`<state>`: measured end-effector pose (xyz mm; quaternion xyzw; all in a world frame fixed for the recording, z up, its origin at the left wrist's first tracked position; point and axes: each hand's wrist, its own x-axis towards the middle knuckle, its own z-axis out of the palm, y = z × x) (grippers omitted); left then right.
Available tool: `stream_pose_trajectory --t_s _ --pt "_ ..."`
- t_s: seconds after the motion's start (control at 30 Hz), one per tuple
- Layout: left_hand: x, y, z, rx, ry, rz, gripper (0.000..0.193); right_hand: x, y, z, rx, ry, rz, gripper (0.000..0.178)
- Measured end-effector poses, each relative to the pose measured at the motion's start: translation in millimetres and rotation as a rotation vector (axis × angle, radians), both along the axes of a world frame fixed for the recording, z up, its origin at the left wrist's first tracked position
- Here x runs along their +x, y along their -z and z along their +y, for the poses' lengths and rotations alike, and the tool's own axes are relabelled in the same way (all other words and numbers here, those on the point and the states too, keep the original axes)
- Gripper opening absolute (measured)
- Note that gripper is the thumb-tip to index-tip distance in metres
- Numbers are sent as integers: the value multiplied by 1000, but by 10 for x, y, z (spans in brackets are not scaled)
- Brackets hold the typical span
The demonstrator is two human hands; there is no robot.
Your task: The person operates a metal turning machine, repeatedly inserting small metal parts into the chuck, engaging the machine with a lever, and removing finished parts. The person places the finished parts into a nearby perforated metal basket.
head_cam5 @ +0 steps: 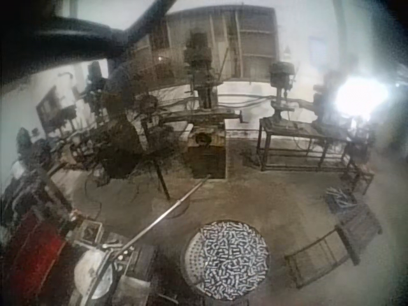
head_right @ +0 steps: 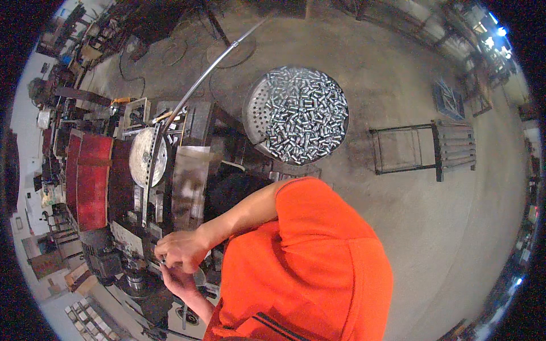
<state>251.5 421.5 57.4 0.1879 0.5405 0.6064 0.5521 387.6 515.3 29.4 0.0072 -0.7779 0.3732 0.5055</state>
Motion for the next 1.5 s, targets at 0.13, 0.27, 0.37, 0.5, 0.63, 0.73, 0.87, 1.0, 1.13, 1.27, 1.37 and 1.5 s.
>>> stream_pose_trajectory --t_s 0.13,0.27,0.37,0.5,0.63,0.73,0.87,1.0,1.13,1.27,1.37,1.5 --pt "-97 63 -3 93 -37 151 31 -45 56 -26 -10 42 -21 12" --pt "-181 25 4 164 138 449 19 -135 143 -45 63 134 -136 12" --pt "-218 63 -23 121 76 601 16 -197 166 -40 112 134 -233 14" --pt "-310 77 -100 84 59 778 16 -264 101 -38 145 93 -271 13" --pt "-402 -1 -209 69 45 821 14 -412 26 -33 227 4 -337 14" --pt "-387 -155 -338 22 56 790 13 -541 -112 -102 299 -60 -388 14" --pt "-760 -278 -628 -137 128 827 22 -663 -148 -7 494 -140 -555 24" --pt "-1339 -430 -1423 -343 -129 1208 26 -864 -408 251 552 -235 -528 24" --pt "-1740 -255 -2709 -657 -544 1486 20 -1580 -795 367 519 -237 -557 28" --pt "-1548 -27 -3579 -1042 -527 1306 27 -2407 -771 485 719 -53 -627 25" --pt "-1253 186 -3677 -824 -650 1012 32 -2719 -666 560 678 30 -978 23" --pt "-1073 377 -3318 -707 -759 812 23 -2862 -431 676 513 -21 -991 25"
